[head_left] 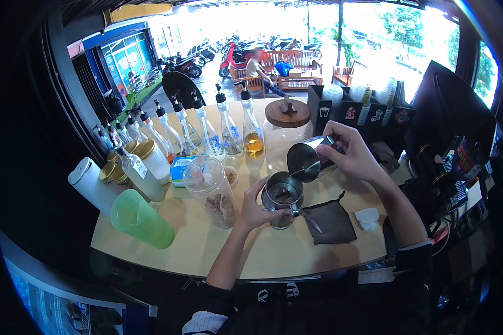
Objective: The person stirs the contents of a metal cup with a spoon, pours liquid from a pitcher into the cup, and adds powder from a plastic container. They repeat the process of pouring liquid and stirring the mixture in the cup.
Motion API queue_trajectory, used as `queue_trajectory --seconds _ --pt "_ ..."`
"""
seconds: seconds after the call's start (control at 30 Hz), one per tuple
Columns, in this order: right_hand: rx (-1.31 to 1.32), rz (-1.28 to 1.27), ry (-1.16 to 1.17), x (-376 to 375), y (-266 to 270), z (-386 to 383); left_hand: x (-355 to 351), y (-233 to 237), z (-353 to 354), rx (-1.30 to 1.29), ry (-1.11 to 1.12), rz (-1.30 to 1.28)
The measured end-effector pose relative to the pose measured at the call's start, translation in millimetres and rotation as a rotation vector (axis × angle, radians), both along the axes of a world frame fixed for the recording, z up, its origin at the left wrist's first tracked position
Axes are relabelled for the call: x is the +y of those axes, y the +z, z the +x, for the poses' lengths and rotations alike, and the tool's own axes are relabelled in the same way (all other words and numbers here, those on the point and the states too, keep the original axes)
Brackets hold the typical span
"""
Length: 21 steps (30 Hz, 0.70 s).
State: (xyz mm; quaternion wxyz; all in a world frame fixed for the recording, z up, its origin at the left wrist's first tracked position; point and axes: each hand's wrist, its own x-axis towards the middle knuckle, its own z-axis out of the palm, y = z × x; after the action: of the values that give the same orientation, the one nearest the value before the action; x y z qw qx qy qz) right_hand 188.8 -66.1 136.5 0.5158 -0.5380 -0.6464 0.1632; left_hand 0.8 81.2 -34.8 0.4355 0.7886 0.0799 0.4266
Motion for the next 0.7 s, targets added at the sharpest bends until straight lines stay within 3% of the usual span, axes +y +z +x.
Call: queue_trajectory --seconds 0.7 --pt "-0.359 0.034 -0.054 12.3 10.5 -15.5 1.5 -1.4 0.5 -0.004 -0.003 0.018"
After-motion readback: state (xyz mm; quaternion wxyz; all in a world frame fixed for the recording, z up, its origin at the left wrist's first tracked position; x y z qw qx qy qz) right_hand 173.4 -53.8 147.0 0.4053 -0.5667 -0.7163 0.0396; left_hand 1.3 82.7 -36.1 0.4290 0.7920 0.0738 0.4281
